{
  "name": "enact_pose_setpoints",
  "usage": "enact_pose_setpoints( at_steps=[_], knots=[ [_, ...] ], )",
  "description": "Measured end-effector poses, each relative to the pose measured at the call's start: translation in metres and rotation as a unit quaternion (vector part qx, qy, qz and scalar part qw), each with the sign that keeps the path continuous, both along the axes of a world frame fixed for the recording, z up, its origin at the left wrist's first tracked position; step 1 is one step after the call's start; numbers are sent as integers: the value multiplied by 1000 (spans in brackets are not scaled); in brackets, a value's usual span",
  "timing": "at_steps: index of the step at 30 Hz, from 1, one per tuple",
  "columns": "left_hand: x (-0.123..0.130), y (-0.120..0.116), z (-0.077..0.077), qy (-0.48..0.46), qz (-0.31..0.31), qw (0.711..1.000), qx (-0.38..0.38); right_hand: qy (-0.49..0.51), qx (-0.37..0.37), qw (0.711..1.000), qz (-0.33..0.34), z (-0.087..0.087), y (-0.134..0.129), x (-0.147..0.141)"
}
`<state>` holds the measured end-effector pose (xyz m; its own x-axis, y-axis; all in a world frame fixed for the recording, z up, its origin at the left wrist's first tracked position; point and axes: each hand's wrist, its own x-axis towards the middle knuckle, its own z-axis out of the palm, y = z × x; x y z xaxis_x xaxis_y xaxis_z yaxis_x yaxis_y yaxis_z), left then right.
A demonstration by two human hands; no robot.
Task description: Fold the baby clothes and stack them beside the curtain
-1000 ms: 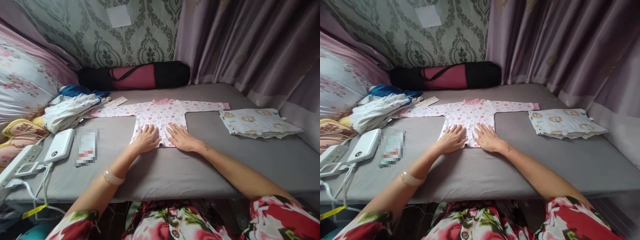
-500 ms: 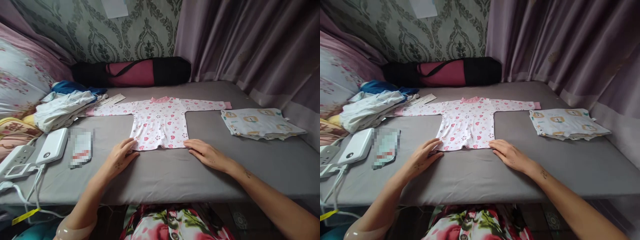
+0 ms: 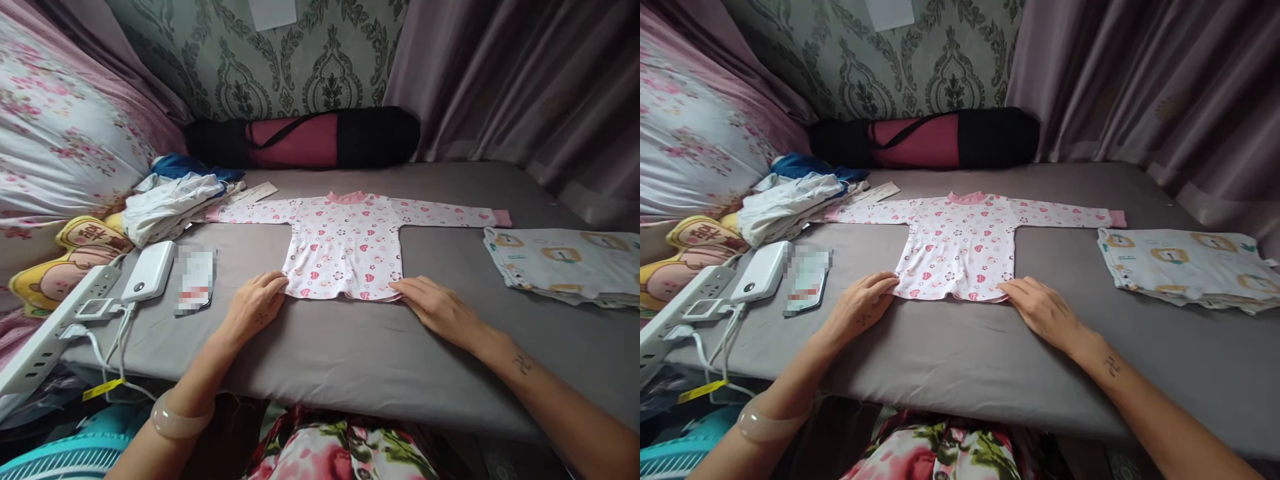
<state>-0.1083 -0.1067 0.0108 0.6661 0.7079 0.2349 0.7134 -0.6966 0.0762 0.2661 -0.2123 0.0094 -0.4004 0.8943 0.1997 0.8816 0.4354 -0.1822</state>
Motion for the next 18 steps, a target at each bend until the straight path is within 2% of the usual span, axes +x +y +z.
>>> enact_pose_setpoints(
  at_steps=[4, 8, 10, 13, 16, 18],
  knots=[
    [-1, 12, 19, 31, -39, 999, 9, 29, -33, 999, 9, 23, 9, 9],
    [-11, 22, 32, 26, -43, 997, 58, -8, -18, 1000, -13, 42, 12, 17],
    [-16, 25, 29, 42, -67, 996, 38, -35, -22, 999, -5, 40, 11, 17],
    [-23, 25, 18, 67, -94, 993, 4, -63, -41, 997, 15, 28, 8, 14],
    [-28, 24, 14, 75, -93, 993, 0, -47, -59, 997, 14, 22, 4, 12],
    [-31, 24, 15, 84, -97, 992, -12, -17, -78, 997, 9, 26, 2, 11]
  ],
)
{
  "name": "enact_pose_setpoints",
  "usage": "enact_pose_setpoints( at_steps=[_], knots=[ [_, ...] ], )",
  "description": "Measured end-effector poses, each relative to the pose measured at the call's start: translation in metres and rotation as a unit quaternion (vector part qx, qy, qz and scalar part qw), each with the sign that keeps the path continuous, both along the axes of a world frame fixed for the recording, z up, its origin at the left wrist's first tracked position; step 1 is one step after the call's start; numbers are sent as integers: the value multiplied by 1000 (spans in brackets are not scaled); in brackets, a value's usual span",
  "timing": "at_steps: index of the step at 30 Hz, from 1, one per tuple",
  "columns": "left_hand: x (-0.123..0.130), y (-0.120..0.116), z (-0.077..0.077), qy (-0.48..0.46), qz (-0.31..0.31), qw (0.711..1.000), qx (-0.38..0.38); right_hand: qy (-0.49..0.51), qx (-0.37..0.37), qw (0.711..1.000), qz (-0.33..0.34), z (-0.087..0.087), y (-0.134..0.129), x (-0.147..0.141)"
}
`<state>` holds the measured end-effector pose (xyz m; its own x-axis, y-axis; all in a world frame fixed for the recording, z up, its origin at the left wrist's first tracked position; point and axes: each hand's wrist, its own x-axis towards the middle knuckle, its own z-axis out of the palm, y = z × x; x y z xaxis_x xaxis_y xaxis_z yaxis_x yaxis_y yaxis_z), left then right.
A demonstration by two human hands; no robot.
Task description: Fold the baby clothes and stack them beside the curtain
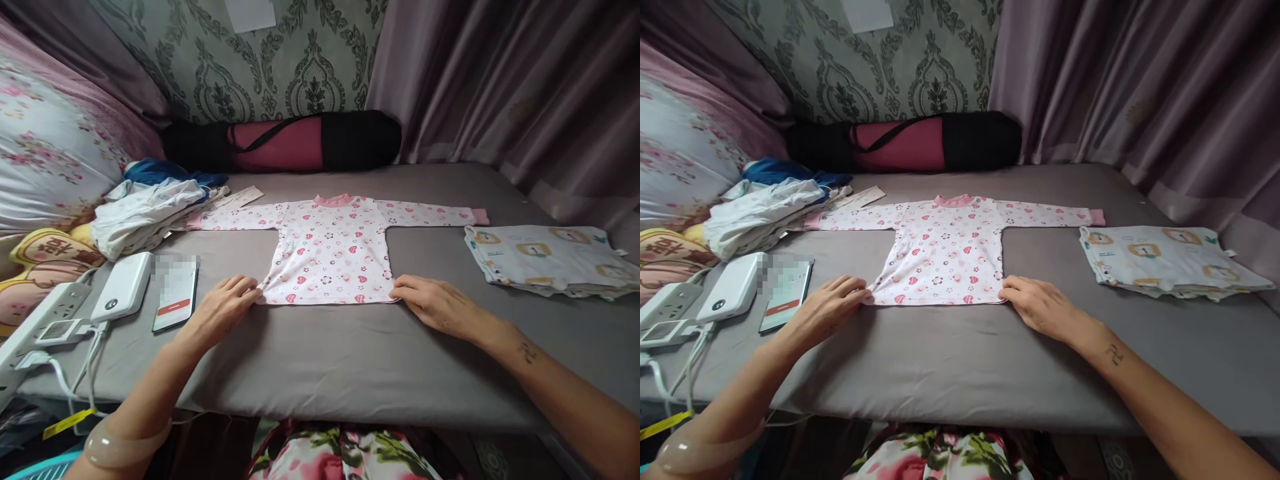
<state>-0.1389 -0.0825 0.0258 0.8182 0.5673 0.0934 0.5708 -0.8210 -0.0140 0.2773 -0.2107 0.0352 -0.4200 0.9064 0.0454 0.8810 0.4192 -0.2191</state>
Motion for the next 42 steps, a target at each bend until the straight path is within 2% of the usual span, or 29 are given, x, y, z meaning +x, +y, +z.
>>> enact_pose_setpoints(
  at_steps=[5, 8, 11, 14, 16, 18, 21, 24, 28, 33, 38, 40, 42],
  knots=[
    [-2, 3, 8, -2, 17, 999, -32, 84, -82, 992, -46, 17, 3, 0],
    [16, 4, 15, -23, 42, 999, -25, 157, -133, 973, -109, 16, 20, 5],
    [63, -2, 21, -72, 27, 996, -42, 197, -109, 947, -227, 7, 51, 15],
    [132, -20, 19, -93, -72, 987, -106, 158, -60, 914, -370, -2, 88, 21],
    [177, -35, 14, -74, -113, 982, -135, 142, -50, 903, -403, -4, 109, 20],
    [213, -49, 7, -65, -117, 982, -132, 124, -51, 895, -425, -7, 124, 18],
    [243, -62, -5, -65, -88, 986, -130, 86, -61, 885, -453, -12, 138, 13],
    [251, -66, -12, -71, -72, 987, -126, 65, -76, 890, -445, -18, 144, 11],
    [253, -65, -16, -69, -82, 988, -110, 28, -69, 899, -432, -23, 143, 8],
    [255, -64, -21, -106, -80, 986, -100, -29, -30, 904, -426, -22, 136, 2],
    [252, -66, -27, -115, -111, 984, -75, -72, 0, 913, -402, -18, 138, -5],
    [252, -66, -30, -118, -124, 984, -58, -76, 42, 923, -375, -17, 144, -14],
    [253, -65, -34, -121, -143, 981, -41, -53, 58, 945, -317, -20, 154, -25]
  ],
)
